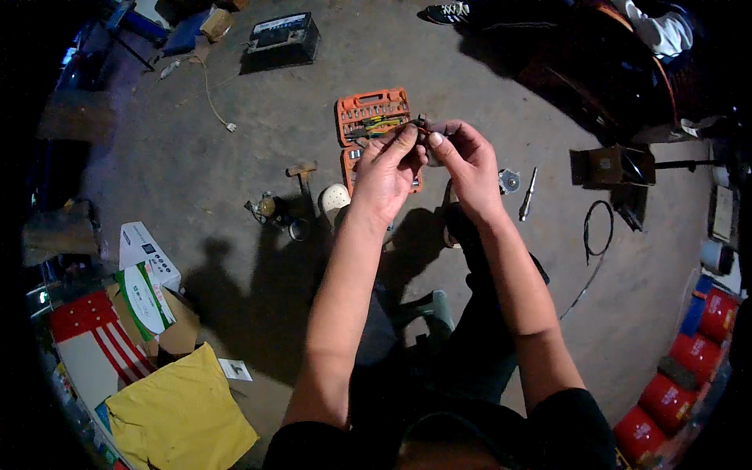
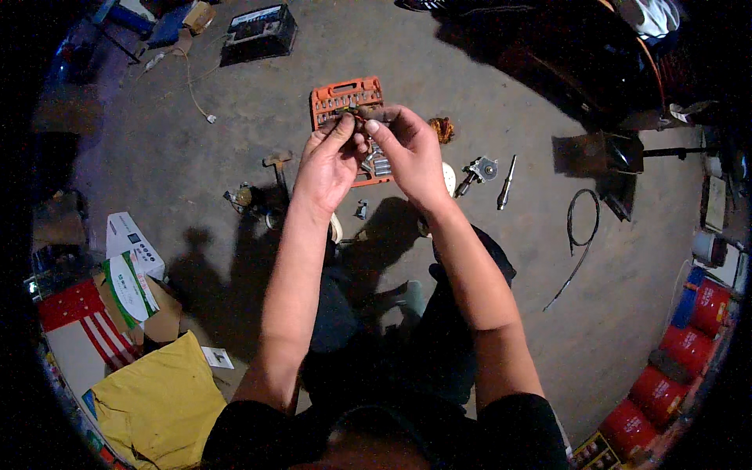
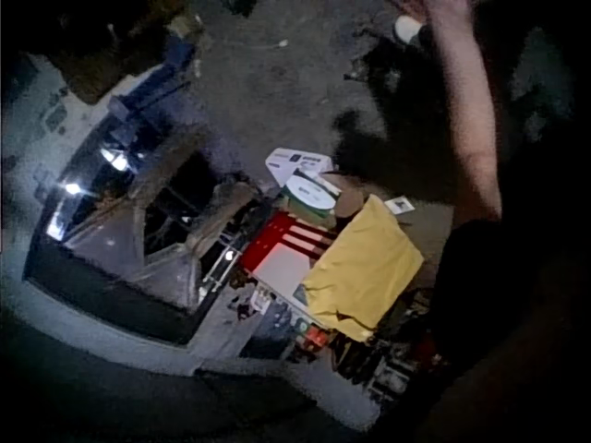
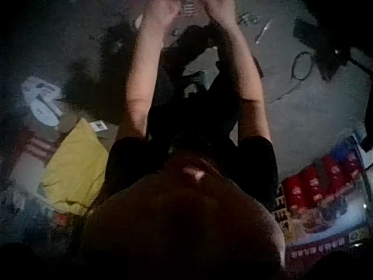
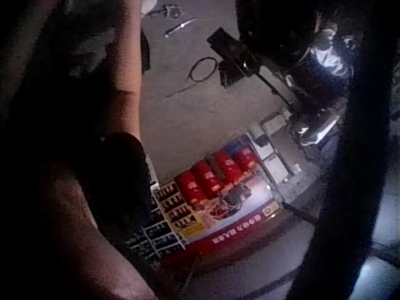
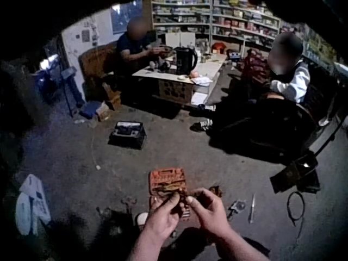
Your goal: The person sits on a low stool and disassembles a small motor or starter assembly using a hammer and screwdriver. They then separate copper windings from the component and manipulate the small parts with their hands.
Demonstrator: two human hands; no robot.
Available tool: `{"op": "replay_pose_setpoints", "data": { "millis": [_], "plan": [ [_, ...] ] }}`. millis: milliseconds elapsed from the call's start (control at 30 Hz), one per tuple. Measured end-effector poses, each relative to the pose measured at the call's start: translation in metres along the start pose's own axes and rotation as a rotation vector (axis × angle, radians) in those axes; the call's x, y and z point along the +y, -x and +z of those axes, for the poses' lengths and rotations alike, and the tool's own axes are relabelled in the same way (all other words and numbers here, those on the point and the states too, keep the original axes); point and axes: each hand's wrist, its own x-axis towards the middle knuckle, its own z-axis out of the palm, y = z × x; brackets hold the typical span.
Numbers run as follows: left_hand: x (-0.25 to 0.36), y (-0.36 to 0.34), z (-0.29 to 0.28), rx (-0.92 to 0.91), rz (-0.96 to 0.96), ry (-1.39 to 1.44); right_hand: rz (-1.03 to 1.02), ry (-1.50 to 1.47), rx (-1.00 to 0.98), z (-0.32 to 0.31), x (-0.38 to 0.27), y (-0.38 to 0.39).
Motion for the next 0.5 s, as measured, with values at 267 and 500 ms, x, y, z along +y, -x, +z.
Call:
{"op": "replay_pose_setpoints", "data": {
  "millis": [267,500],
  "plan": [
    [-0.001,0.003,0.008,-0.009,0.133,-0.277,0.049,0.017,0.091,-0.003,0.000,-0.001],
    [0.008,0.008,0.011,-0.015,0.173,-0.342,-0.004,0.003,0.126,0.009,0.002,-0.001]
  ]
}}
